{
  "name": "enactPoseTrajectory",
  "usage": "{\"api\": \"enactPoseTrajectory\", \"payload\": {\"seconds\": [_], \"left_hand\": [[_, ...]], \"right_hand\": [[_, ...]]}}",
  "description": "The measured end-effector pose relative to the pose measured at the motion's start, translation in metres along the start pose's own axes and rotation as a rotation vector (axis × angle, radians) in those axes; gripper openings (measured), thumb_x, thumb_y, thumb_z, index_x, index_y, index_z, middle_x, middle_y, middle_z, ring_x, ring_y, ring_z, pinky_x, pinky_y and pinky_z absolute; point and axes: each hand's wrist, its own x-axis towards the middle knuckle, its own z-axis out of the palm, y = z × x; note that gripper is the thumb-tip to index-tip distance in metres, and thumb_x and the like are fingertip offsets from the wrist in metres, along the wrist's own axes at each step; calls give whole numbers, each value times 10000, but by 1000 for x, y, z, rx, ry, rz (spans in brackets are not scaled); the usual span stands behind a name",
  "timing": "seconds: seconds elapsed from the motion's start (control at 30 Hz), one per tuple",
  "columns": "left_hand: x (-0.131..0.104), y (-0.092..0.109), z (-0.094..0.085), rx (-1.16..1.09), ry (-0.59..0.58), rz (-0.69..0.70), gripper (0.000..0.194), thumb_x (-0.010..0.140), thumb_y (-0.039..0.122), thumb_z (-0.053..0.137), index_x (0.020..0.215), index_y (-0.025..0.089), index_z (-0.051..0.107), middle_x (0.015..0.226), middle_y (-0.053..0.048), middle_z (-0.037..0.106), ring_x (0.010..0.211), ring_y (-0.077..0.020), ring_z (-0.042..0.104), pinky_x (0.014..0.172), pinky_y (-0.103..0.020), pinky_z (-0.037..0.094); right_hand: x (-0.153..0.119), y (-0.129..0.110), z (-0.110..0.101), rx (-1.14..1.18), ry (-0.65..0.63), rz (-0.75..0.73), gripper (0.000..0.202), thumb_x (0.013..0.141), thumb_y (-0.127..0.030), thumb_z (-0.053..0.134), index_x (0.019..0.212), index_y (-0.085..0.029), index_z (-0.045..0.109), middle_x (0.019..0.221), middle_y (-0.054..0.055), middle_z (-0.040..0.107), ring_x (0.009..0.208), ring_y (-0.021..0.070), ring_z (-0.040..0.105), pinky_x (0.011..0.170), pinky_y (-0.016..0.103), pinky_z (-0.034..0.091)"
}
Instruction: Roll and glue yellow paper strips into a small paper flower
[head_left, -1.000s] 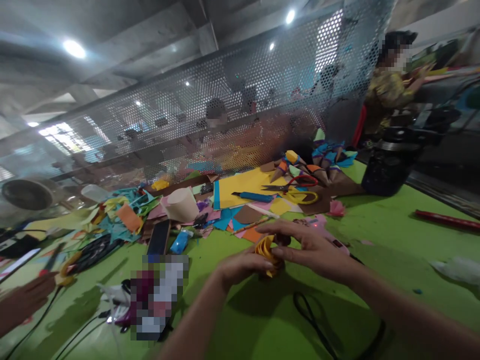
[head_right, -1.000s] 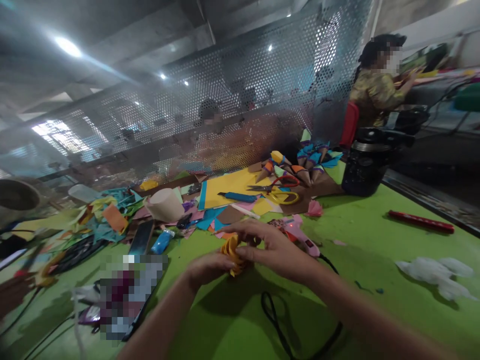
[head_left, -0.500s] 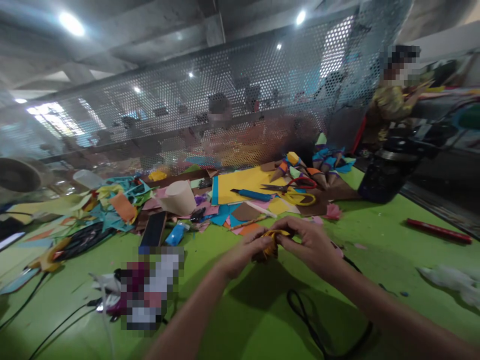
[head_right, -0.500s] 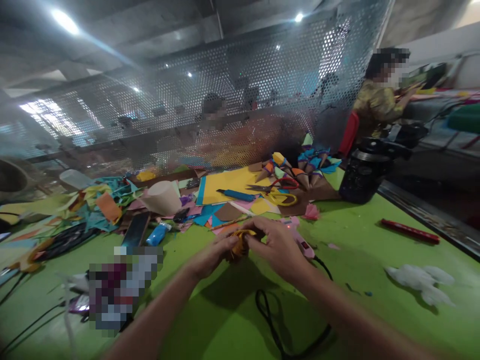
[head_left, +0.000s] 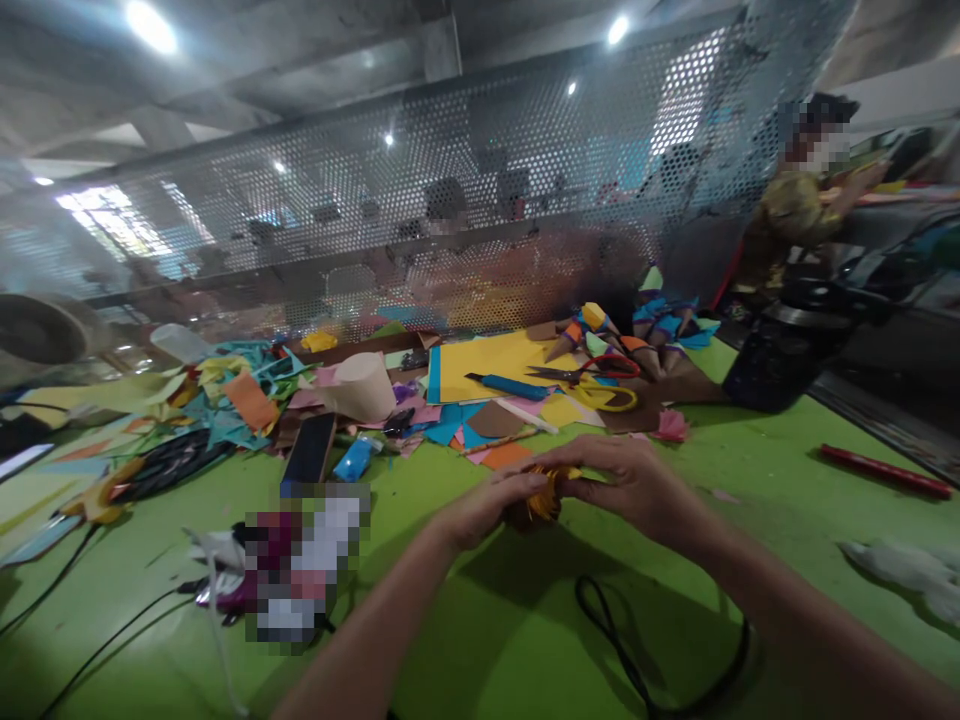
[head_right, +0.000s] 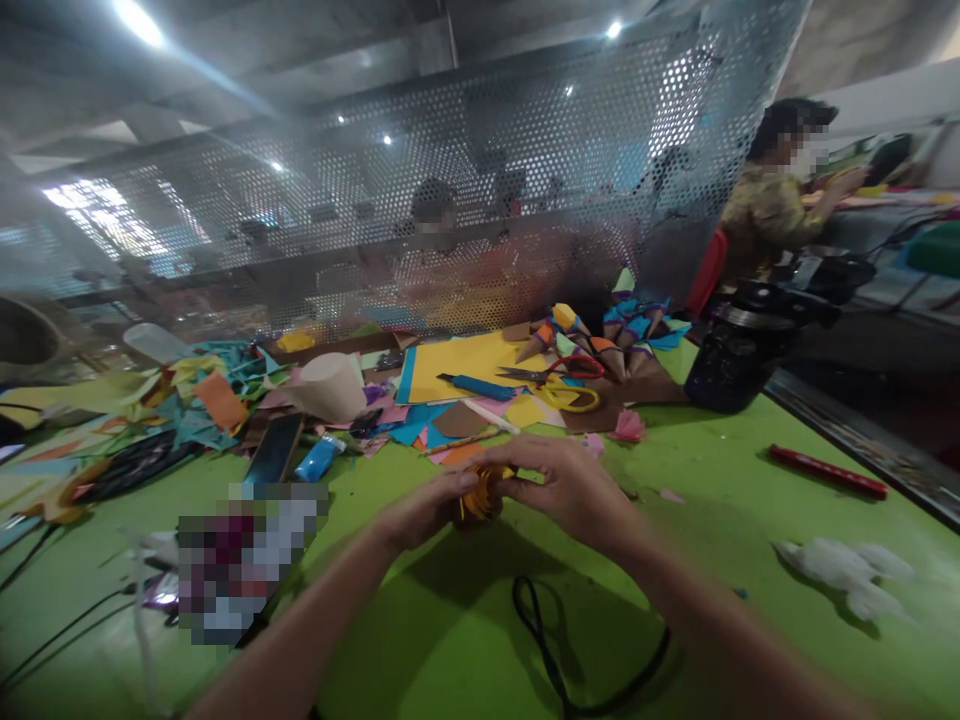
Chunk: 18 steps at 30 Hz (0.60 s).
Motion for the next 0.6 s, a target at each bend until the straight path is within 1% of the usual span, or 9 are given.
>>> {"api": "enactPoseTrajectory", "payload": {"seconds": [0.1, 0.17, 0.3, 0.4, 0.5, 0.6], "left_hand": [[0, 1, 1, 21, -17, 13, 531, 763, 514, 722, 1197, 213, 673, 1036, -57, 664, 990, -214, 570, 886, -309, 416], [0, -1, -1, 48, -9, 10, 539, 793, 519, 696, 1237, 216, 647, 1083, -63, 649, 1003, -219, 563, 886, -318, 422], [1, -9, -4, 100, 17, 18, 522, 862, 555, 605, 1251, 207, 626, 1017, -67, 639, 974, -224, 575, 850, -328, 455], [3, -12, -4, 113, 22, 62, 528, 885, 571, 569, 1261, 204, 623, 1037, -70, 647, 1022, -224, 585, 930, -342, 452], [4, -12, -1, 81, 49, 83, 542, 886, 564, 581, 1293, 208, 605, 1177, -78, 645, 1157, -234, 555, 1056, -361, 394], [3, -10, 0, 64, 119, 53, 557, 880, 581, 579, 1295, 209, 600, 1245, -82, 640, 1195, -246, 544, 1073, -374, 390]], "right_hand": [[0, 2, -1, -18, 2, 8, 242, 867, -182, 697, 1092, -262, 735, 1019, 15, 780, 926, 196, 716, 810, 298, 539], [0, 4, -2, -23, -2, 13, 226, 877, -197, 687, 1084, -270, 737, 1003, 13, 779, 908, 196, 717, 786, 295, 541], [0, 7, 0, -14, 28, 8, 190, 882, -242, 684, 1061, -267, 741, 975, 17, 778, 870, 200, 720, 764, 305, 550], [0, 5, 1, -3, 48, 3, 184, 887, -252, 669, 1056, -262, 741, 978, 23, 778, 879, 209, 720, 783, 323, 552], [1, 1, -1, -6, 28, 7, 241, 898, -223, 633, 1120, -267, 719, 1039, 26, 768, 953, 217, 706, 840, 339, 538], [0, -5, -3, -22, -21, 35, 326, 908, -252, 621, 1231, -270, 660, 1180, 51, 723, 1064, 238, 666, 907, 378, 512]]}}
